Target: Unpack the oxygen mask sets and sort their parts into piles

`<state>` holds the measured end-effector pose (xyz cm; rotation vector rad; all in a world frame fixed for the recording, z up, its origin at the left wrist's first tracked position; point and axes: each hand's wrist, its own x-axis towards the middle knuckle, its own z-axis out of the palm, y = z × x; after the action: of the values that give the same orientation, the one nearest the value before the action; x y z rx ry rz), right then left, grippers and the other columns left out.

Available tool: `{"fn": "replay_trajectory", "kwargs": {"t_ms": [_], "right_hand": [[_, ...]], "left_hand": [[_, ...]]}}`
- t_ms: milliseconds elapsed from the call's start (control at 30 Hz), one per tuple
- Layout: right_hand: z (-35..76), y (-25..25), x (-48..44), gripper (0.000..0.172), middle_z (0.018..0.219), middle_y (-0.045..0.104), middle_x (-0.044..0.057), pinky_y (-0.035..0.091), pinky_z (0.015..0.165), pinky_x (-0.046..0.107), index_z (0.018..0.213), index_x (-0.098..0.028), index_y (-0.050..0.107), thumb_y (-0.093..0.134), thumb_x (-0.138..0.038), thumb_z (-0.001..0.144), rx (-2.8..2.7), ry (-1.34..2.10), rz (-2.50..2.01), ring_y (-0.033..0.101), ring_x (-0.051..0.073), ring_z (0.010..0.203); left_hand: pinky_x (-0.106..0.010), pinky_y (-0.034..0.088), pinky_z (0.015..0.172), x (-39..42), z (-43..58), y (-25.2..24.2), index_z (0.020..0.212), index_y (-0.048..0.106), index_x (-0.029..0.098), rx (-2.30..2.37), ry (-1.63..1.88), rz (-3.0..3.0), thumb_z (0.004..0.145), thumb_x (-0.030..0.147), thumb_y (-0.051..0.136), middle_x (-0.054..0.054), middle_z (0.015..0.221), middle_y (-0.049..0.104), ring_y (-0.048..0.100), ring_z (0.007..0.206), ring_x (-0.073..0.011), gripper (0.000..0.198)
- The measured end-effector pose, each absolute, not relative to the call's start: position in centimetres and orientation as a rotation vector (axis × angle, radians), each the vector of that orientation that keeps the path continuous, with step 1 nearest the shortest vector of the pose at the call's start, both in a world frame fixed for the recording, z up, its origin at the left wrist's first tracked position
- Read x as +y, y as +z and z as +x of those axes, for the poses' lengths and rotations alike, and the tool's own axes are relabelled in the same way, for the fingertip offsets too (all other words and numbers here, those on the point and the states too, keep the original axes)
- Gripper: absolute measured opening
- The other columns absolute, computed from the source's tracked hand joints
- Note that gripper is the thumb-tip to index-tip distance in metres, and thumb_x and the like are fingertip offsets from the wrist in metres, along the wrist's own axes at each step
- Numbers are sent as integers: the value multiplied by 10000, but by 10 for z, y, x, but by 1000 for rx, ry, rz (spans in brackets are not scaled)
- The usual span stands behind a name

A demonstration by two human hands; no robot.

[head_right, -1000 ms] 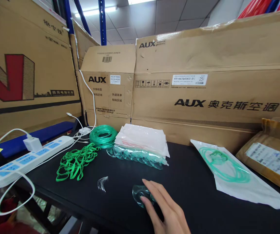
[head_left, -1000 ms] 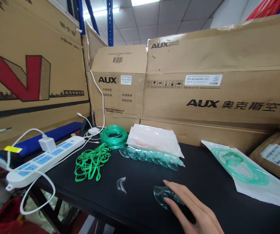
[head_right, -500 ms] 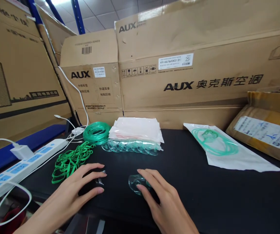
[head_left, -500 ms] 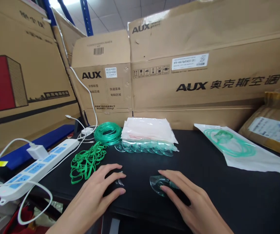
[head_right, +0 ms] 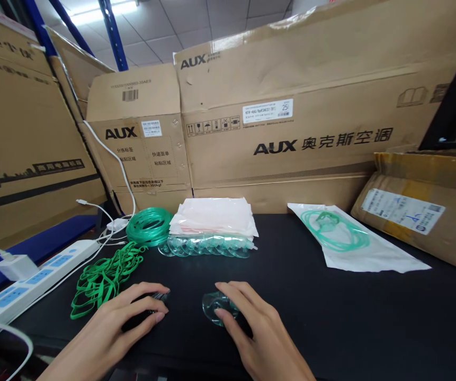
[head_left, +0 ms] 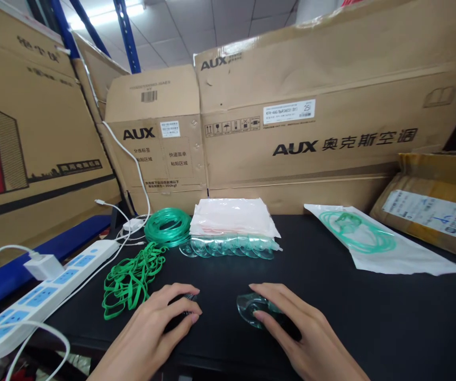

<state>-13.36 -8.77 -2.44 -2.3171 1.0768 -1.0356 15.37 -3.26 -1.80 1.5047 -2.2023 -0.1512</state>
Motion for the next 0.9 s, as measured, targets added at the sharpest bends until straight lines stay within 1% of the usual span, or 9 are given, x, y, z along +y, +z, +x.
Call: {"fn": "replay_trajectory", "kwargs": {"t_ms": [67,133,200,267,367,467,600,733,900], "right_hand": [[-133,-24,-88,335,1229,721,17,581,909,243,1316,-326,658,593,-273,992,1090,-1030,-2327,716,196,1095],[-133,-24,-88,337,1240,718,18,576,921,235,1319,-316,658,597,-271,991,1095,-1029,-2340,712,190,1108],[-133,-25,-88,340,1240,719,16,572,928,227,1324,-313,656,595,-264,993,1104,-1037,-2347,711,183,1110],[-133,-26,-86,336,1229,725,11,574,922,218,1314,-315,662,598,-259,990,1108,-1052,-2362,719,176,1092],[-133,-28,-84,363,1244,726,9,585,918,221,1330,-326,655,621,-267,973,1114,-1113,-2388,727,186,1092],[-135,-27,-83,375,1244,733,22,597,916,245,1321,-323,666,625,-256,955,1101,-1200,-2393,733,214,1096],[-136,-24,-88,380,1165,762,15,603,888,228,1298,-318,680,605,-199,945,1065,-1206,-2334,752,197,1041],[-138,-25,-93,318,1105,780,21,611,843,207,1235,-289,706,639,-230,930,1098,-1255,-2231,770,192,969],[-142,-27,-94,241,1103,795,32,622,826,211,1121,-281,755,689,-351,899,1080,-1274,-2061,781,223,958]], "left_hand": [[-348,565,992,-35,153,-20,1042,710,309,-2210,-156,1516,1031,316,488,-14,1331,634,663,1172,-211,222],[-406,523,1070,-37,153,-22,1041,699,310,-2217,-151,1525,1031,327,489,-15,1328,635,646,1207,-219,210],[-490,395,1186,-39,155,-22,1057,683,315,-2234,-146,1513,1035,334,488,-8,1317,640,629,1238,-216,198],[-517,299,1234,-41,157,-19,1083,666,319,-2249,-145,1484,1045,319,471,-5,1324,633,613,1262,-203,199],[-422,414,1177,-45,151,-9,1089,647,308,-2215,-108,1419,1056,269,432,-21,1370,596,606,1264,-186,221],[-272,543,998,-50,131,-1,1041,631,264,-2186,-113,1318,1055,198,371,-55,1378,583,654,1178,-163,268],[-190,556,903,-62,96,-9,1022,623,249,-2268,-210,1141,978,71,418,-47,1333,627,699,1098,-144,275],[-219,589,858,-67,76,-15,1082,621,273,-2335,-239,1120,898,2,498,-8,1403,596,736,980,-147,350],[-311,597,916,-60,70,10,1157,636,287,-2335,-214,1216,1029,153,485,7,1427,585,715,1074,-192,239]]}}
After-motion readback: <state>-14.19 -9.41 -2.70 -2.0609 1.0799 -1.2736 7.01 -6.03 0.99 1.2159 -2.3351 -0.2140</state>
